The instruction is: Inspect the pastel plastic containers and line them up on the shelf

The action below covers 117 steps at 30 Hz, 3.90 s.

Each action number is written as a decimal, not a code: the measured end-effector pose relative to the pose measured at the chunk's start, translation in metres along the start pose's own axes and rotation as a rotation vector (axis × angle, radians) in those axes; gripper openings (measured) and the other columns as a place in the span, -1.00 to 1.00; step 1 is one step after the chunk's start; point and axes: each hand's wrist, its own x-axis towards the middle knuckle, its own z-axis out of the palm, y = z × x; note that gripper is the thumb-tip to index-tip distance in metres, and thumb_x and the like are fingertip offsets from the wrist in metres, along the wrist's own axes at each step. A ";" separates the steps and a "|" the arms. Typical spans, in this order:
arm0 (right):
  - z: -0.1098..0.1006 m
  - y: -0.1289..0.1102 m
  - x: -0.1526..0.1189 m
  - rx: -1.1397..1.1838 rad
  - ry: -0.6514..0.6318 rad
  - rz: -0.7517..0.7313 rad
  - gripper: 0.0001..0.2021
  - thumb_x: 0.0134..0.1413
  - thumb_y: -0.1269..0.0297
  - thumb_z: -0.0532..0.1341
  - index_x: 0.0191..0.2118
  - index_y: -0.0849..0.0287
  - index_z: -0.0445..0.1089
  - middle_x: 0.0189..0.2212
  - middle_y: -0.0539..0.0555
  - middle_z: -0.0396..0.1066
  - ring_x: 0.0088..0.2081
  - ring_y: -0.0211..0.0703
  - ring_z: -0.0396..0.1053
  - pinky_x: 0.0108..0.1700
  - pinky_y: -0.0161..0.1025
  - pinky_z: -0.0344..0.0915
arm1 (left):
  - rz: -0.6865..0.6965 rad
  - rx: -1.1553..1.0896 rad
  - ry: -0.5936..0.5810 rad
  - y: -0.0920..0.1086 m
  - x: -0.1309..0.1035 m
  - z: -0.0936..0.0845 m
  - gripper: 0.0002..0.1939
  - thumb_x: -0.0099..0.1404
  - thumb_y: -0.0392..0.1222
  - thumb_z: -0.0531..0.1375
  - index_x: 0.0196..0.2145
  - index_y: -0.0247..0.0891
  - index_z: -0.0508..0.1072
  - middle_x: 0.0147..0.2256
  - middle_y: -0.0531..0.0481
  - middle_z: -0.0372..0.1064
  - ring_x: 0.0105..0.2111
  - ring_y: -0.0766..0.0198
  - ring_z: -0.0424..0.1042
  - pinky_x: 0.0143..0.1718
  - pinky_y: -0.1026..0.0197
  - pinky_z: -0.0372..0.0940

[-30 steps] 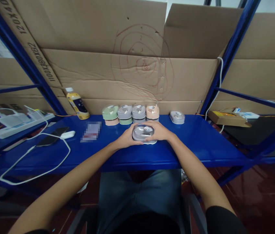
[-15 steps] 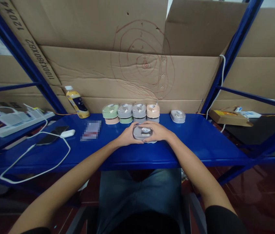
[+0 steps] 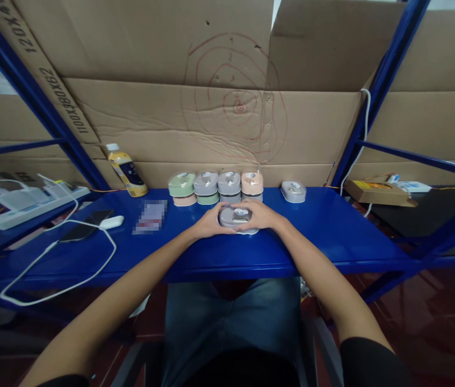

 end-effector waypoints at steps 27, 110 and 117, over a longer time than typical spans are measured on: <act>-0.065 0.033 -0.052 -0.737 -0.232 0.805 -0.15 0.29 -0.34 0.08 0.46 0.15 0.03 0.22 0.55 0.32 0.11 0.40 0.47 0.04 0.14 0.39 | 0.065 0.111 -0.022 -0.009 -0.003 0.000 -0.45 0.29 -0.01 0.34 0.15 -0.25 0.35 0.12 -0.26 0.50 0.17 -0.11 0.47 0.22 -0.15 0.33; -0.036 0.000 -0.017 0.092 0.402 0.411 -0.39 0.28 -0.12 0.12 0.31 0.11 0.25 0.10 0.22 0.49 0.09 0.13 0.46 0.14 0.09 0.39 | 0.194 0.122 0.143 0.000 -0.014 -0.021 -0.59 0.38 0.10 0.24 0.07 -0.15 0.55 0.08 -0.16 0.38 0.14 -0.04 0.40 0.28 -0.11 0.26; -0.022 -0.014 -0.011 0.035 0.176 0.092 -0.24 -0.03 -0.05 0.45 0.28 0.14 0.41 0.13 0.25 0.48 0.13 0.17 0.45 0.24 0.11 0.31 | 0.113 0.053 0.052 0.003 -0.015 -0.004 -0.09 0.13 0.15 0.46 0.32 -0.19 0.27 0.23 -0.26 0.33 0.24 -0.18 0.35 0.27 -0.18 0.28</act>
